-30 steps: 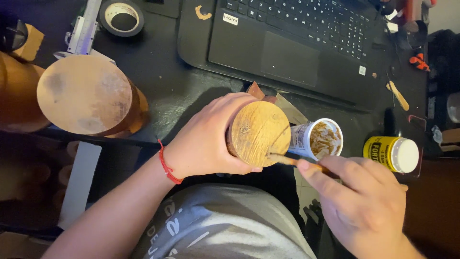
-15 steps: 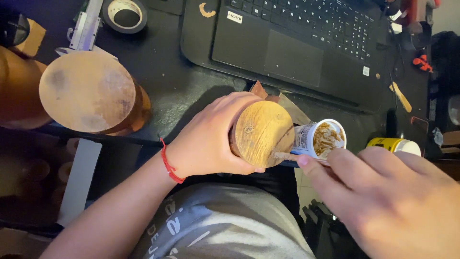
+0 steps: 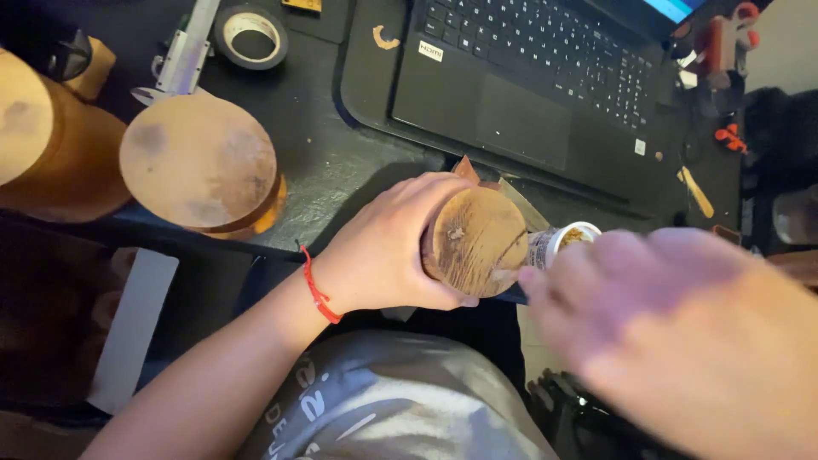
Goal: The person stirs a brown substance in a small white cup using a wooden stick. They then apply the substance to the top surface of a cylindrical wooden object, focusing on filling small holes and spreading the material across the wood grain.
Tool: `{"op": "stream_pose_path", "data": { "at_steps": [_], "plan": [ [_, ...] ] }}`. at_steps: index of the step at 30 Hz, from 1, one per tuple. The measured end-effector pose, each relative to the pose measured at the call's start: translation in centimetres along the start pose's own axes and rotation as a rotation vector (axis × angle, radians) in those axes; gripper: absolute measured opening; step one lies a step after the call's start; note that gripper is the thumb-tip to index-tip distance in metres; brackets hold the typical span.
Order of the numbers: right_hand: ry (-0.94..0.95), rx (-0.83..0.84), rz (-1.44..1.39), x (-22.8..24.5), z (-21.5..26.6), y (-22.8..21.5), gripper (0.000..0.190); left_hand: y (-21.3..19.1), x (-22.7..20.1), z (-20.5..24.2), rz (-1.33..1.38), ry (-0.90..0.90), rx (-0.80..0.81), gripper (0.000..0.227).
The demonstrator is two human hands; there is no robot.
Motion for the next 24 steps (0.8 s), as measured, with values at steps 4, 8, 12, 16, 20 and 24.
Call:
{"op": "stream_pose_path", "data": {
  "at_steps": [4, 8, 12, 16, 20, 24],
  "plan": [
    [0.113, -0.032, 0.028, -0.2, 2.0, 0.9, 0.036, -0.3, 0.0, 0.2, 0.026, -0.043, 0.005, 0.096],
    [0.401, -0.083, -0.174, -0.5, 4.2, 2.4, 0.038, -0.2, -0.1, 0.1, 0.031, -0.031, 0.027, 0.094],
    [0.463, -0.035, -0.312, 0.3, 4.2, 4.2, 0.047, -0.2, 0.0, 0.1, 0.027, -0.077, 0.044, 0.097],
    [0.449, -0.123, -0.491, 1.4, 4.0, 7.0, 0.053, -0.1, 0.1, 0.2, 0.013, -0.078, 0.05, 0.099],
    [0.435, -0.211, -0.636, 2.0, 3.5, 8.3, 0.05, 0.0, 0.1, 0.0, 0.03, -0.073, 0.051, 0.099],
    [0.373, -0.171, -0.799, 2.0, 3.6, 9.5, 0.061, 0.0, 0.2, -0.1, 0.032, -0.091, 0.053, 0.1]
  ]
}}
Point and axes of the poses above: each hand's wrist, its own z-axis away from the middle knuckle, its own y-axis out of the palm, x = y × z, the point moved 5 cm from there along -z, towards the middle knuckle, and after that the axes turned 15 degrees about x, right-handed, at the moved point
